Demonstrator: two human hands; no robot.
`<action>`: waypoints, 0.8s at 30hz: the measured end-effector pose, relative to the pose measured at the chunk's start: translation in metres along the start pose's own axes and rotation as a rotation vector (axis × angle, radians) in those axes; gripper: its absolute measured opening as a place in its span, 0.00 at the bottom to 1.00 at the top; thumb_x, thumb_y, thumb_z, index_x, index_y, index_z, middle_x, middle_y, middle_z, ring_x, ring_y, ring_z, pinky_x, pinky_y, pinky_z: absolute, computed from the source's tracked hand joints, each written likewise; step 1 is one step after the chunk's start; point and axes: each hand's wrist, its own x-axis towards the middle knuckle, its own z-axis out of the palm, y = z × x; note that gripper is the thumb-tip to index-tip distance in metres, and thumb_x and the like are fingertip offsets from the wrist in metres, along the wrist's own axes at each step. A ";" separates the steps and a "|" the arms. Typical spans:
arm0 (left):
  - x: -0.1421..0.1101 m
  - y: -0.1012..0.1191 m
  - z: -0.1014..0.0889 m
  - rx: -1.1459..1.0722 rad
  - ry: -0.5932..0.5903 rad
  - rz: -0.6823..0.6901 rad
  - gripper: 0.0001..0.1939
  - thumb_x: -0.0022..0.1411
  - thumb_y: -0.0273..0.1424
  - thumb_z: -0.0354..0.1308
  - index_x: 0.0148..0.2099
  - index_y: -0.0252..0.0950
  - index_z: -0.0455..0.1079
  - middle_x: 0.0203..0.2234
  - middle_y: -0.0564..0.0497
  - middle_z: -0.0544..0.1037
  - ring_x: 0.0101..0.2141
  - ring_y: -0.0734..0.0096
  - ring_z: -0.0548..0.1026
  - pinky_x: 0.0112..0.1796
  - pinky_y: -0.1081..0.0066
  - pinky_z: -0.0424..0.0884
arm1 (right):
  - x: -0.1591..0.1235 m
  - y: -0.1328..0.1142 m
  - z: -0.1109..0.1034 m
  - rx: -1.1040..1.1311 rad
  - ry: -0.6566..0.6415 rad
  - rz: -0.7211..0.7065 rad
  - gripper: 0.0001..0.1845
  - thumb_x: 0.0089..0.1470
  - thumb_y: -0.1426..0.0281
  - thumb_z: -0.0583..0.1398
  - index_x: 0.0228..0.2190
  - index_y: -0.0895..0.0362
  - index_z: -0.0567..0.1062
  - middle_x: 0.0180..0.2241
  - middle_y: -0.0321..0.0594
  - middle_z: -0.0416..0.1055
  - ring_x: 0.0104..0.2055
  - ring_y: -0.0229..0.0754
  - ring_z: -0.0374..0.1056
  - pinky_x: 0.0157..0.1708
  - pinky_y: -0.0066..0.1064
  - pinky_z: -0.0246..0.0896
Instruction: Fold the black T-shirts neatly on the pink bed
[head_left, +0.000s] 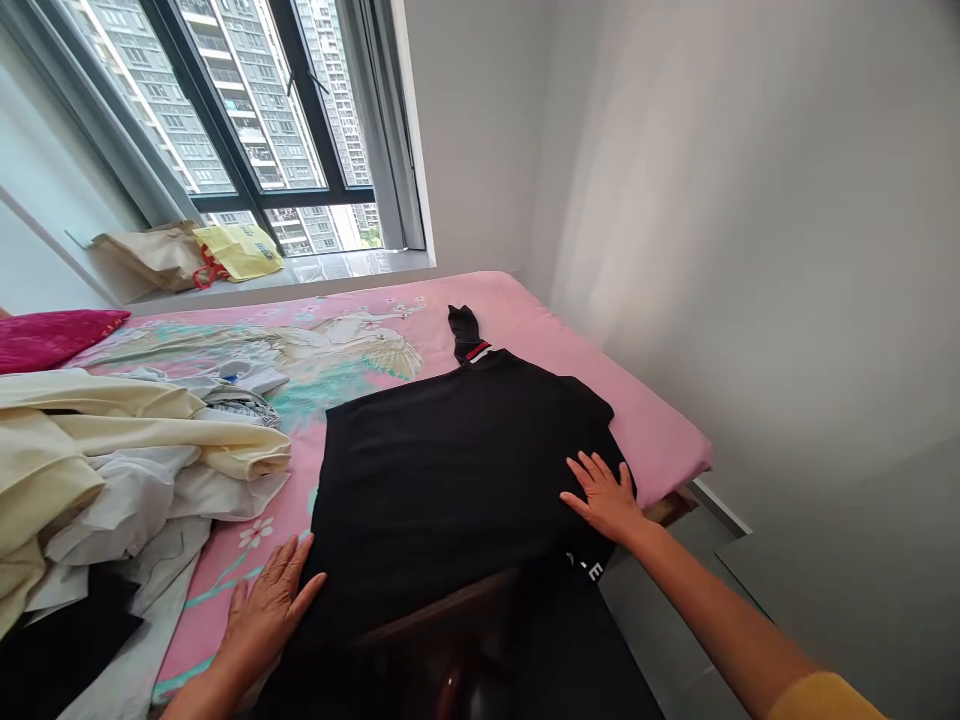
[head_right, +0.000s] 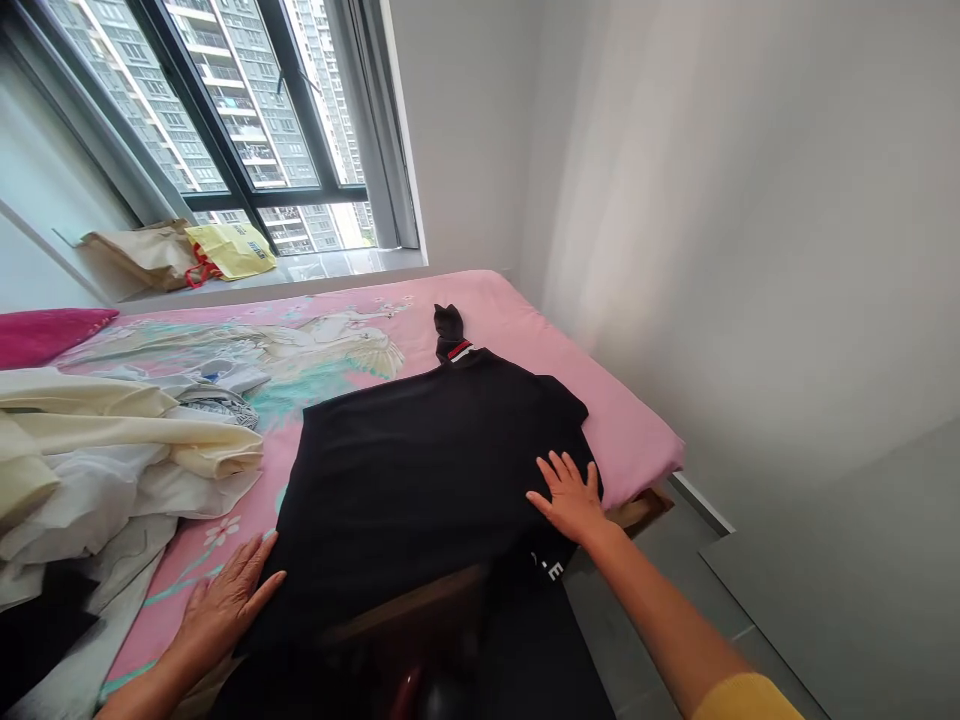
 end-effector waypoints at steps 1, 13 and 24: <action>-0.005 0.004 -0.001 -0.008 0.045 -0.037 0.32 0.65 0.44 0.36 0.67 0.36 0.50 0.66 0.45 0.49 0.65 0.57 0.46 0.58 0.46 0.49 | -0.016 0.007 0.003 0.008 0.056 0.051 0.36 0.57 0.50 0.45 0.62 0.54 0.54 0.66 0.46 0.45 0.67 0.54 0.35 0.60 0.63 0.23; -0.078 0.096 0.006 -0.102 0.298 0.288 0.29 0.58 0.35 0.49 0.62 0.37 0.61 0.63 0.44 0.58 0.64 0.53 0.51 0.60 0.44 0.43 | -0.138 -0.046 0.074 1.099 0.160 0.543 0.24 0.37 0.49 0.63 0.31 0.56 0.75 0.36 0.45 0.74 0.46 0.55 0.67 0.50 0.42 0.57; -0.163 0.208 0.019 -0.755 -0.177 0.481 0.26 0.61 0.36 0.53 0.61 0.43 0.61 0.60 0.47 0.64 0.60 0.62 0.61 0.59 0.62 0.60 | -0.137 -0.052 0.043 1.542 0.175 0.620 0.17 0.50 0.53 0.53 0.25 0.53 0.68 0.22 0.36 0.71 0.32 0.46 0.70 0.33 0.37 0.66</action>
